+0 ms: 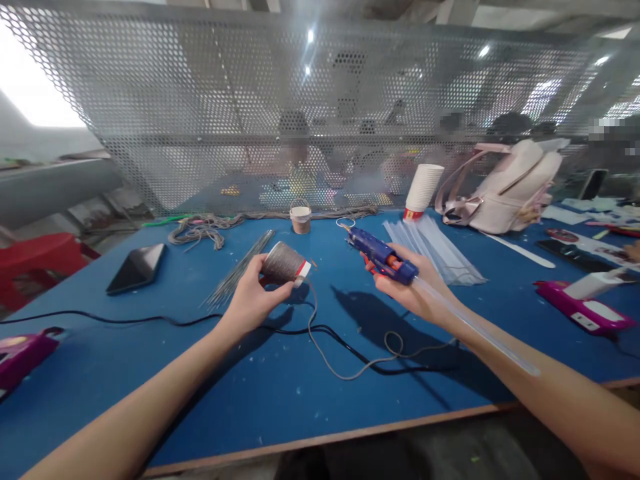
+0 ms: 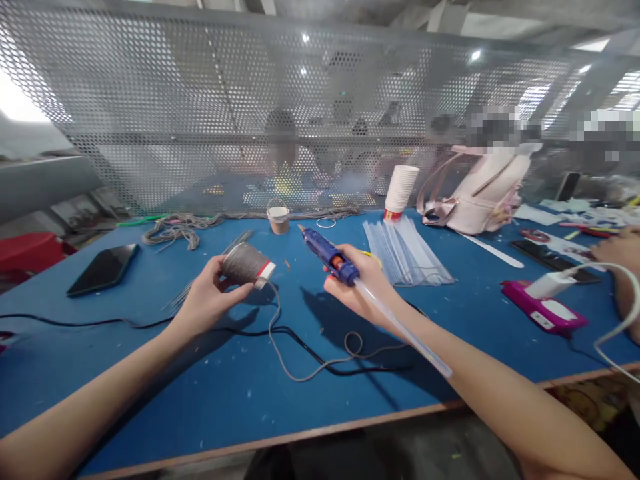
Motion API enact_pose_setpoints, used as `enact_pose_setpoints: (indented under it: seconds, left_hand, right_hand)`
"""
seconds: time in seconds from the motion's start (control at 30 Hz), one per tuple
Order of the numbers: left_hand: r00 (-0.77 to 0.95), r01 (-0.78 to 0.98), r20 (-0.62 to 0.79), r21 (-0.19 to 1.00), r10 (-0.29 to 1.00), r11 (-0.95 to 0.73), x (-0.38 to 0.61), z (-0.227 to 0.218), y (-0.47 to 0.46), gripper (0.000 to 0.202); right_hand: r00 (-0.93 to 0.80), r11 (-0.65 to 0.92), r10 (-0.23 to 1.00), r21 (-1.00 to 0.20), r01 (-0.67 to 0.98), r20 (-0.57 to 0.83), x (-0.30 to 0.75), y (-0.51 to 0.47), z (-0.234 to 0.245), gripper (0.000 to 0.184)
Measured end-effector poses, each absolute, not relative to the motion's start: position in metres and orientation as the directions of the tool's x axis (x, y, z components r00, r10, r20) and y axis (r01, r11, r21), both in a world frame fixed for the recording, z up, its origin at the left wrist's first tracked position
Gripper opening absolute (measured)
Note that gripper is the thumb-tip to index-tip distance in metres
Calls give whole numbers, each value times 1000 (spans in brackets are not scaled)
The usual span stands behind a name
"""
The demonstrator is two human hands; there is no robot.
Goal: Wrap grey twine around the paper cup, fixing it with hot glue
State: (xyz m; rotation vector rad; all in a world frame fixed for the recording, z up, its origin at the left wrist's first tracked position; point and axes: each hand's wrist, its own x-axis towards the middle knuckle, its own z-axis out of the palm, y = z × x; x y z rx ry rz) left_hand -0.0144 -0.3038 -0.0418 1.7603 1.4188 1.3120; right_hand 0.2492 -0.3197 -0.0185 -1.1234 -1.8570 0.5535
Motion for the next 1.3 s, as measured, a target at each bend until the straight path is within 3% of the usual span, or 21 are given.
enact_pose_setpoints:
  seconds: [0.07,0.23,0.6,0.97,1.3]
  left_hand:
    - [-9,415,362,849,932,-326,-14,-44,-306,44]
    - [13,452,400,815,916,-362,-12,-45,-314,38]
    - [7,545,497,726,868,-420,-13,-54,-316,38]
    - [12,602,505,685,863,-410,-12,-53,-318,40]
    - [11,584,483,708,875,-398,-11,-55,-318,42]
  right_hand:
    - [-244,442,897,-776,449,370,238,-326,-15,11]
    - [-344,389,902,-836,387,261,217,-340,-35,6]
    - [-360,521,850,-712,470,385,213,-350,-45,16]
    - [-454,664,745,-608,435,489,211,-352,-50,17]
    - [-489,666,744,-563,489,455,215,-352,-56,15]
